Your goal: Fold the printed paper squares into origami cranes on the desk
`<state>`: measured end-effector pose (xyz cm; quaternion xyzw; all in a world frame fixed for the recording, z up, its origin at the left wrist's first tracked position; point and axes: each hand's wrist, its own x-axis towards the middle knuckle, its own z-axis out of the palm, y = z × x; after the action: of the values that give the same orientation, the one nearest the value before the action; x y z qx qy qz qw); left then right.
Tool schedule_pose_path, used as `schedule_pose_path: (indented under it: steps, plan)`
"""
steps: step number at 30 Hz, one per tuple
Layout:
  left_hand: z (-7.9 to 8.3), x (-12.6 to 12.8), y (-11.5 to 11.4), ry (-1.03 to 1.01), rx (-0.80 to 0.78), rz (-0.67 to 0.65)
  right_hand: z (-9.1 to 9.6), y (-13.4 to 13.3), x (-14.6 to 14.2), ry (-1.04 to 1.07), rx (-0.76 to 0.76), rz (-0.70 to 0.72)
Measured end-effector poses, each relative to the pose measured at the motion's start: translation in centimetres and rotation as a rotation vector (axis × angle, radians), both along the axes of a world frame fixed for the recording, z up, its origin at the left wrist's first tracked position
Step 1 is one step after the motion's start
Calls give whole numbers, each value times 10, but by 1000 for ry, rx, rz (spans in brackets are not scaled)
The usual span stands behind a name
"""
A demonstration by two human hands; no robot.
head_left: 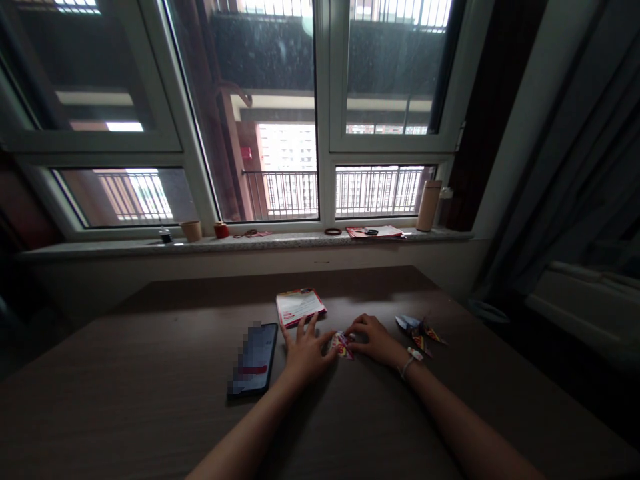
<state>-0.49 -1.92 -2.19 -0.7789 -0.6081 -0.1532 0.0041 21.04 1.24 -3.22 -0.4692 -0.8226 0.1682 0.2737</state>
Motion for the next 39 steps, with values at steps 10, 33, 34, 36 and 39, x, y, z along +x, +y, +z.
schedule_pose_path:
  steps: [10, 33, 34, 36, 39]
  plan:
    - [4, 2, 1, 16, -23, 40, 2, 0, -1, -14, -7, -11]
    - [5, -4, 1, 41, -109, 42, 1, -3, 0, -50, 1, 3]
    - [4, -4, 0, 43, -101, 31, 2, -4, 0, -52, 7, 6]
    - [4, -5, -1, 51, -87, 8, 3, -6, 0, -60, 20, 7]
    - [6, -6, -2, 56, -87, -14, 6, -8, 0, -73, 32, 5]
